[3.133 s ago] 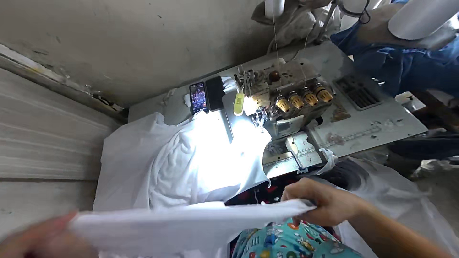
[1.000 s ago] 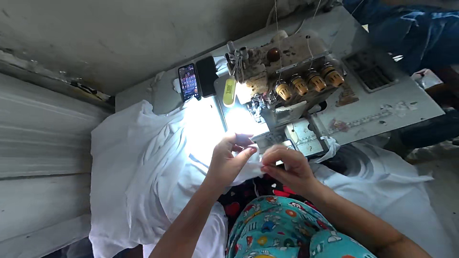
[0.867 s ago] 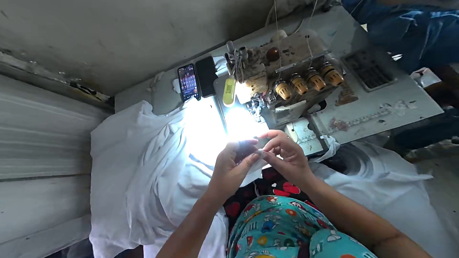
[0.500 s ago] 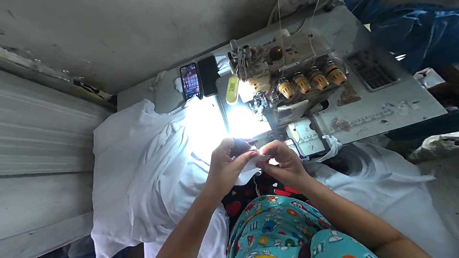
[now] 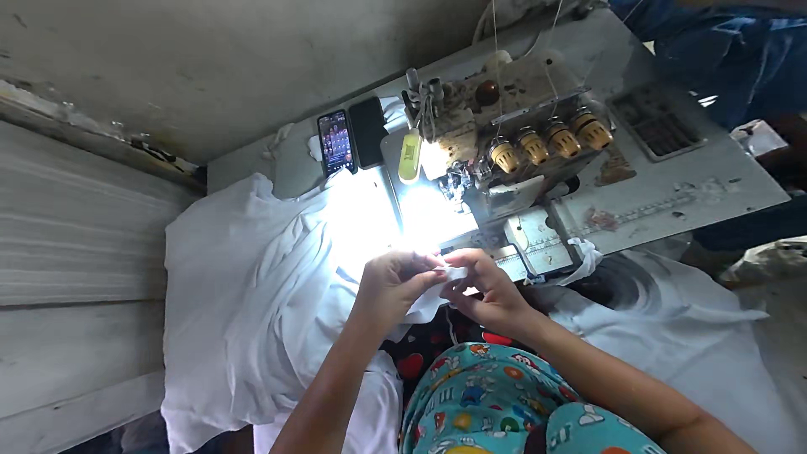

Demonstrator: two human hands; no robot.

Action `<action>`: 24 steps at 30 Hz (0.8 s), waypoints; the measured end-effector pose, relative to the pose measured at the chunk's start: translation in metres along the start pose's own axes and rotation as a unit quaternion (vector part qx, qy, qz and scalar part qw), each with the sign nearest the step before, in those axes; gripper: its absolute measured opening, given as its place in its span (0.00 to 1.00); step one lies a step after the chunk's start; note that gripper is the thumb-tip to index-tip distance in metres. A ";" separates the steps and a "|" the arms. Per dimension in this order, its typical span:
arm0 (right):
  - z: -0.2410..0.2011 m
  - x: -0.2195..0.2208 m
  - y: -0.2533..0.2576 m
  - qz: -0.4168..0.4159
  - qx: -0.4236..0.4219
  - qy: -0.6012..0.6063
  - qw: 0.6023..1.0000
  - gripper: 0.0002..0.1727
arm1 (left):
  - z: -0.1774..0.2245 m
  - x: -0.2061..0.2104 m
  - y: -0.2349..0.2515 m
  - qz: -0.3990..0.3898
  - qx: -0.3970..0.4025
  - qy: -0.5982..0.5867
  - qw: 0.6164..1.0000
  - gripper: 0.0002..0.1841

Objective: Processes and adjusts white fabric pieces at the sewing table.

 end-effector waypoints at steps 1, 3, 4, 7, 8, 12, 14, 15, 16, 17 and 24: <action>0.003 0.001 0.000 -0.005 -0.008 -0.025 1.000 0.21 | 0.002 0.000 0.000 0.003 0.027 0.006 1.000 0.05; 0.004 0.002 0.000 -0.003 -0.002 -0.038 0.999 0.17 | 0.005 0.000 -0.001 0.009 0.070 0.028 0.997 0.05; 0.003 0.002 0.001 0.006 0.002 -0.029 1.000 0.13 | 0.005 -0.001 -0.001 0.013 0.079 0.041 0.996 0.05; -0.001 -0.002 0.005 0.034 -0.007 0.001 0.999 0.08 | 0.003 -0.007 -0.002 0.044 0.088 0.077 0.992 0.05; -0.002 -0.004 0.006 0.047 -0.009 0.004 0.999 0.09 | 0.002 -0.008 -0.002 0.051 0.088 0.081 0.992 0.05; -0.006 -0.008 0.010 0.076 -0.014 0.014 0.997 0.07 | 0.000 -0.005 -0.004 0.044 0.081 0.057 0.994 0.06; -0.007 -0.008 0.011 0.078 -0.017 0.007 0.997 0.07 | -0.002 -0.004 -0.004 0.035 0.077 0.068 0.994 0.10; -0.008 -0.009 0.010 0.075 -0.018 -0.001 0.997 0.08 | -0.003 -0.004 -0.003 0.030 0.070 0.080 0.994 0.10; -0.009 -0.010 0.010 0.071 -0.019 -0.009 0.997 0.09 | -0.003 -0.004 -0.002 0.026 0.061 0.086 0.994 0.09; -0.009 -0.011 0.010 0.066 -0.019 -0.011 0.998 0.11 | -0.004 -0.005 -0.001 0.026 0.053 0.088 0.994 0.07; -0.016 -0.016 0.011 0.085 0.030 0.068 0.994 0.05 | -0.004 -0.004 0.003 0.029 0.008 0.055 0.998 0.05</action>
Point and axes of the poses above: each hand's wrist, its own y-axis towards the middle knuckle, its own x-axis out of the palm, z = x × y, the point moved 4 cm from there along y, towards the middle knuckle, and after that the axes turned 11 degrees about y, right-handed, at the moved point
